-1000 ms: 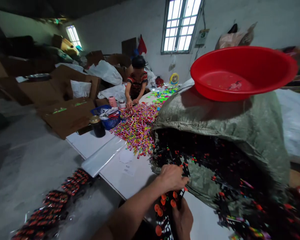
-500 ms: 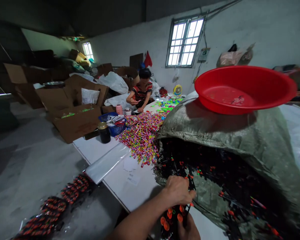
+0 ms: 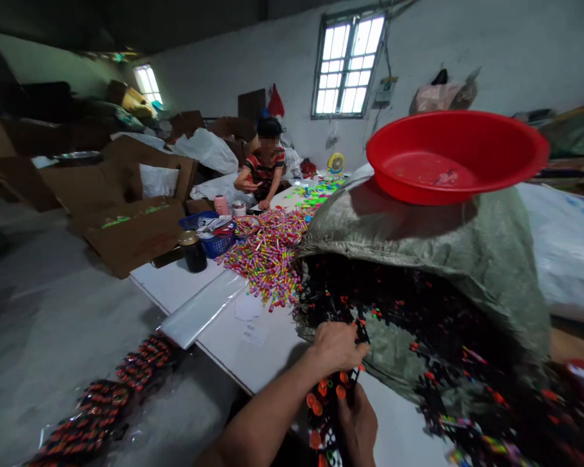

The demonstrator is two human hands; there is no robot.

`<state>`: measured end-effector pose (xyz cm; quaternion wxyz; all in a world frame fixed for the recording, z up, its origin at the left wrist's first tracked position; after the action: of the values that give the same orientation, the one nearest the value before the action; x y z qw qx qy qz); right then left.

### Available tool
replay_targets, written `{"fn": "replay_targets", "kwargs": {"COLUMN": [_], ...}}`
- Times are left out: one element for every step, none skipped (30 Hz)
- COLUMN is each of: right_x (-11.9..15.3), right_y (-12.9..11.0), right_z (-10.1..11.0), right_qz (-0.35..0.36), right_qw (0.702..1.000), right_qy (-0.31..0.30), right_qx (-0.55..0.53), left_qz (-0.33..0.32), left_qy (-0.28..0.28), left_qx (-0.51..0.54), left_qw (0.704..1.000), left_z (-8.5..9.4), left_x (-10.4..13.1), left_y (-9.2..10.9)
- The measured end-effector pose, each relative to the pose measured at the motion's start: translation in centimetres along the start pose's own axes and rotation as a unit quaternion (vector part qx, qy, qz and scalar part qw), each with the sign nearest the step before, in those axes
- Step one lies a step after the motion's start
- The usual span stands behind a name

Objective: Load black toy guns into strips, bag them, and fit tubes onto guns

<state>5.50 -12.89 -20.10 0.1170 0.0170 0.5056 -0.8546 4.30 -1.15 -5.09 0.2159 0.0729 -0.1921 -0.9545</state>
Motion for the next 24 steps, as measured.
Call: {"fn": "replay_targets", "kwargs": {"right_x": [0.2, 0.3, 0.4, 0.4, 0.3, 0.2, 0.1, 0.2, 0.2, 0.3, 0.4, 0.4, 0.4, 0.3, 0.2, 0.1, 0.0, -0.1, -0.1, -0.1, 0.0, 0.2, 0.6, 1.0], "right_y": [-0.6, -1.1, -1.4, -1.3, -1.1, -0.7, -0.2, 0.4, 0.8, 1.2, 1.5, 1.7, 1.9, 2.0, 2.0, 2.1, 2.2, 2.2, 2.2, 2.0, 1.7, 1.4, 1.1, 1.1], "right_z": [0.2, 0.2, 0.3, 0.3, 0.4, 0.3, 0.2, 0.1, 0.2, 0.5, 1.0, 1.6, 2.3, 3.0, 3.5, 3.9, 4.1, 4.3, 4.4, 4.4, 4.3, 4.2, 4.1, 4.1], "right_qz": [0.009, 0.013, 0.015, 0.008, -0.001, -0.014, -0.030, -0.046, -0.061, -0.074, -0.082, -0.086, -0.085, -0.083, -0.082, -0.082, -0.083, -0.082, -0.077, -0.066, -0.052, -0.037, -0.025, -0.019], "right_qw": [1.000, 1.000, 1.000, 1.000, 0.999, 0.999, 0.999, 0.998, 0.995, 0.993, 0.991, 0.990, 0.990, 0.991, 0.992, 0.993, 0.994, 0.995, 0.996, 0.997, 0.998, 0.999, 1.000, 1.000], "right_qy": [0.010, 0.016, 0.023, 0.029, 0.032, 0.028, 0.018, 0.005, -0.009, -0.016, -0.016, -0.010, -0.002, 0.006, 0.011, 0.014, 0.017, 0.019, 0.020, 0.020, 0.018, 0.015, 0.010, 0.007], "right_qx": [-0.002, -0.001, 0.000, 0.002, 0.001, -0.007, -0.024, -0.047, -0.073, -0.095, -0.108, -0.113, -0.110, -0.103, -0.094, -0.085, -0.074, -0.061, -0.048, -0.036, -0.026, -0.017, -0.012, -0.008], "left_qz": [0.002, 0.003, 0.003, 0.001, -0.004, -0.011, -0.022, -0.036, -0.052, -0.069, -0.084, -0.096, -0.101, -0.104, -0.111, -0.129, -0.156, -0.190, -0.225, -0.258, -0.284, -0.302, -0.314, -0.323], "left_qy": [0.003, 0.006, 0.011, 0.008, 0.004, -0.001, -0.008, -0.011, -0.012, -0.007, 0.004, 0.022, 0.041, 0.056, 0.059, 0.044, 0.015, -0.023, -0.063, -0.098, -0.123, -0.138, -0.146, -0.147], "left_qx": [-0.005, -0.010, -0.016, -0.022, -0.027, -0.030, -0.032, -0.029, -0.024, -0.015, -0.005, 0.004, 0.008, 0.009, 0.007, 0.003, 0.000, -0.001, 0.001, 0.004, 0.009, 0.015, 0.022, 0.028], "left_qw": [1.000, 1.000, 1.000, 1.000, 1.000, 0.999, 0.999, 0.999, 0.998, 0.997, 0.996, 0.995, 0.994, 0.993, 0.992, 0.991, 0.988, 0.982, 0.972, 0.961, 0.951, 0.943, 0.938, 0.934], "left_z": [0.1, 0.1, 0.0, -0.2, -0.5, -0.8, -1.0, -0.9, -0.6, -0.1, 0.6, 1.4, 2.2, 2.7, 2.8, 2.1, 0.9, -0.7, -2.6, -4.3, -5.9, -7.0, -7.8, -8.1], "left_x": [0.1, 0.1, 0.1, 0.1, 0.0, 0.0, -0.1, -0.3, -0.6, -1.1, -1.8, -2.7, -3.8, -5.1, -6.5, -7.8, -9.0, -9.9, -10.5, -10.7, -10.8, -10.8, -10.6, -10.3], "left_y": [0.0, -0.1, -0.1, -0.1, -0.2, -0.2, -0.3, -0.3, -0.4, -0.5, -0.7, -1.0, -1.4, -1.8, -2.1, -2.1, -1.8, -1.1, -0.3, 0.6, 1.5, 2.4, 3.3, 4.2]}}
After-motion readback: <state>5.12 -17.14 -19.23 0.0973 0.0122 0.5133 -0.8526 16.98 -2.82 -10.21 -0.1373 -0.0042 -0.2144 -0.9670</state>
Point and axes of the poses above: each hand's wrist, its own x-axis away from the middle knuckle, its own z-axis out of the back of the hand, y = z × x, the point moved 10 cm from there along -x, towards the middle knuckle, and after that the axes turned 15 degrees about y, right-handed, at the moved point
